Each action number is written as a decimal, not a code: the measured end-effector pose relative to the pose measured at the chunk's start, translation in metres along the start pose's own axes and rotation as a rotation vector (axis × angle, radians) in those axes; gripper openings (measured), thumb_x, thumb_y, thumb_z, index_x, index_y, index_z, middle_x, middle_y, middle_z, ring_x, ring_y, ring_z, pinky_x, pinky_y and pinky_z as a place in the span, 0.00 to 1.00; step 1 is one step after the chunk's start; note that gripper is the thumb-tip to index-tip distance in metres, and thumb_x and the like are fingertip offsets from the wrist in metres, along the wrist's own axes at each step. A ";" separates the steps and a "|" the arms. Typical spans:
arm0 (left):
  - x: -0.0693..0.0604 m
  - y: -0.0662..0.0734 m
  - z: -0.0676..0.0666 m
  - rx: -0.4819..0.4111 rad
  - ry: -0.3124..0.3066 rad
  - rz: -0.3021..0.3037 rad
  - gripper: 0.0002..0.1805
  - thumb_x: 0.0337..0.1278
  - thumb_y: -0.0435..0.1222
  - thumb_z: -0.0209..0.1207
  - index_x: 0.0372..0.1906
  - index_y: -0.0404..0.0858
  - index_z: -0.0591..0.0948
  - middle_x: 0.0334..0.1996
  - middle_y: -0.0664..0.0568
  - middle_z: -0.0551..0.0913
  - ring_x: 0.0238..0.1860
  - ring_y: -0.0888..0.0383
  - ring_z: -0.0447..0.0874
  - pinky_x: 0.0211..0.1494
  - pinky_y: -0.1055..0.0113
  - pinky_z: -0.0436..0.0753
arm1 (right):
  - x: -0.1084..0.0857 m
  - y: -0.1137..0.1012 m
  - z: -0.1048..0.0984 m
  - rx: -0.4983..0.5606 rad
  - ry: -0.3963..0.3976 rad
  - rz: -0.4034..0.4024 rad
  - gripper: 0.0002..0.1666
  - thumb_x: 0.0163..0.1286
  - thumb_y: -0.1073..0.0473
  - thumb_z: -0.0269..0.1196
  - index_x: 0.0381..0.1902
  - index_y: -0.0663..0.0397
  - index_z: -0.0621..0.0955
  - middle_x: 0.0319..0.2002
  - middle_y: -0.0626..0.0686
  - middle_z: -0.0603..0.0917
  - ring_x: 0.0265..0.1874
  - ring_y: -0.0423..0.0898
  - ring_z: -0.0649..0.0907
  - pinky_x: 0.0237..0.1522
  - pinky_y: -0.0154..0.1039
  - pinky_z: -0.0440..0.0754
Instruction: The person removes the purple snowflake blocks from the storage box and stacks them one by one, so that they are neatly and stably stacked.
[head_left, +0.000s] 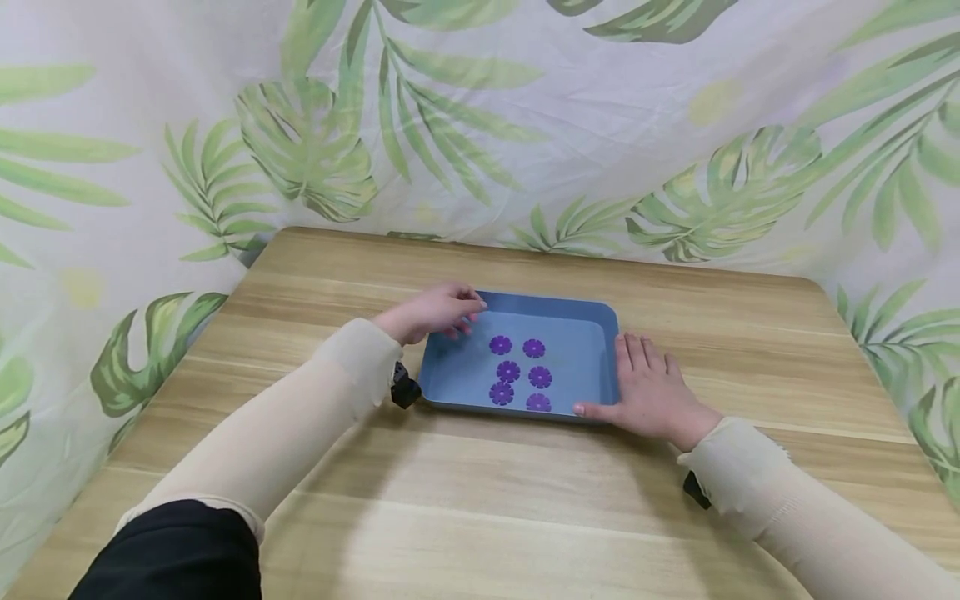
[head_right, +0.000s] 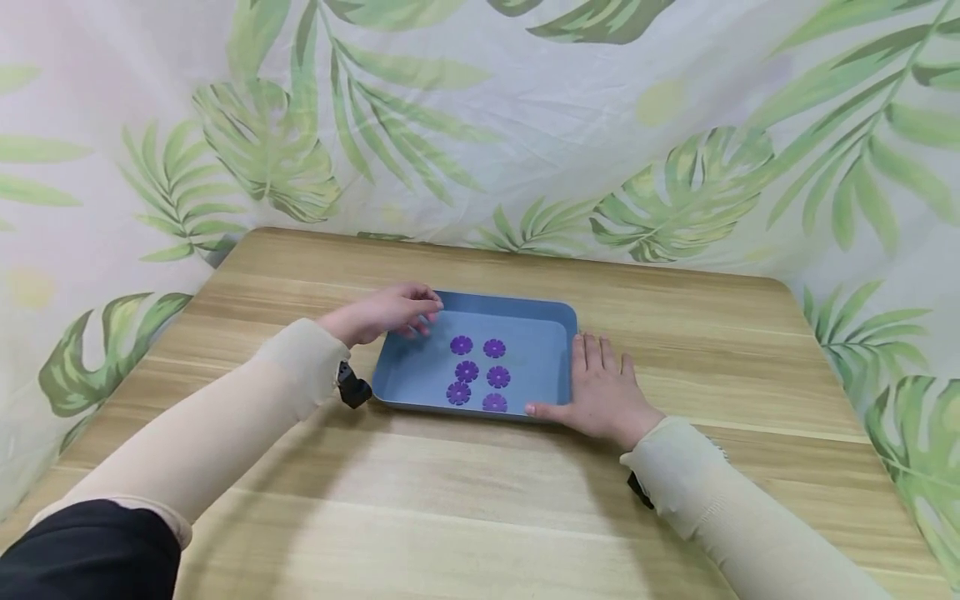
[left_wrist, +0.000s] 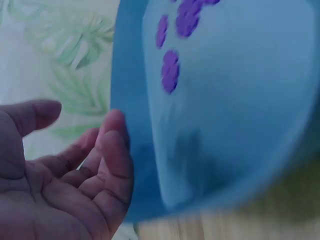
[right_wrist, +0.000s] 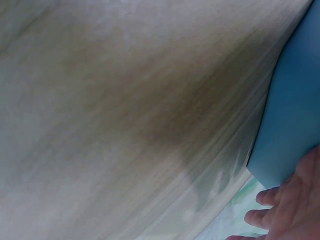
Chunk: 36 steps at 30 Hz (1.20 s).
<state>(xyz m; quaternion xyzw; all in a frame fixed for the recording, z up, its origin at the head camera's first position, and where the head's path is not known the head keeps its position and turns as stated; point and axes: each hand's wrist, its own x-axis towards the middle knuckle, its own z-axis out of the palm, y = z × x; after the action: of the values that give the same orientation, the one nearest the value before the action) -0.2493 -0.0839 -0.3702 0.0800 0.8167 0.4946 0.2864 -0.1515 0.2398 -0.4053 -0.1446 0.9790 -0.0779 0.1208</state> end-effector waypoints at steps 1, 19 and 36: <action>0.001 0.001 0.004 0.009 -0.001 0.007 0.21 0.82 0.39 0.49 0.64 0.26 0.72 0.49 0.37 0.77 0.47 0.46 0.82 0.53 0.51 0.81 | 0.000 0.000 0.000 -0.002 -0.001 0.002 0.79 0.60 0.15 0.56 0.79 0.76 0.46 0.79 0.75 0.47 0.77 0.74 0.48 0.71 0.74 0.46; 0.018 -0.012 0.030 0.159 0.013 -0.084 0.13 0.73 0.35 0.58 0.53 0.29 0.76 0.37 0.44 0.80 0.34 0.55 0.80 0.36 0.65 0.83 | -0.001 0.000 0.002 0.015 -0.003 0.009 0.79 0.61 0.15 0.57 0.79 0.76 0.45 0.78 0.75 0.47 0.77 0.74 0.49 0.71 0.74 0.46; 0.026 -0.022 0.051 0.411 0.111 0.051 0.13 0.61 0.30 0.67 0.50 0.39 0.82 0.58 0.44 0.80 0.47 0.51 0.73 0.49 0.62 0.72 | 0.000 0.001 0.002 0.008 0.004 0.004 0.79 0.60 0.15 0.56 0.79 0.76 0.46 0.78 0.75 0.48 0.76 0.74 0.50 0.70 0.75 0.47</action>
<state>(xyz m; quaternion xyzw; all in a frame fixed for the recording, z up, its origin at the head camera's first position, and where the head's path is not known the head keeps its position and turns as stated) -0.2396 -0.0458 -0.4167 0.1298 0.9126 0.3286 0.2059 -0.1513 0.2409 -0.4074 -0.1420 0.9792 -0.0820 0.1194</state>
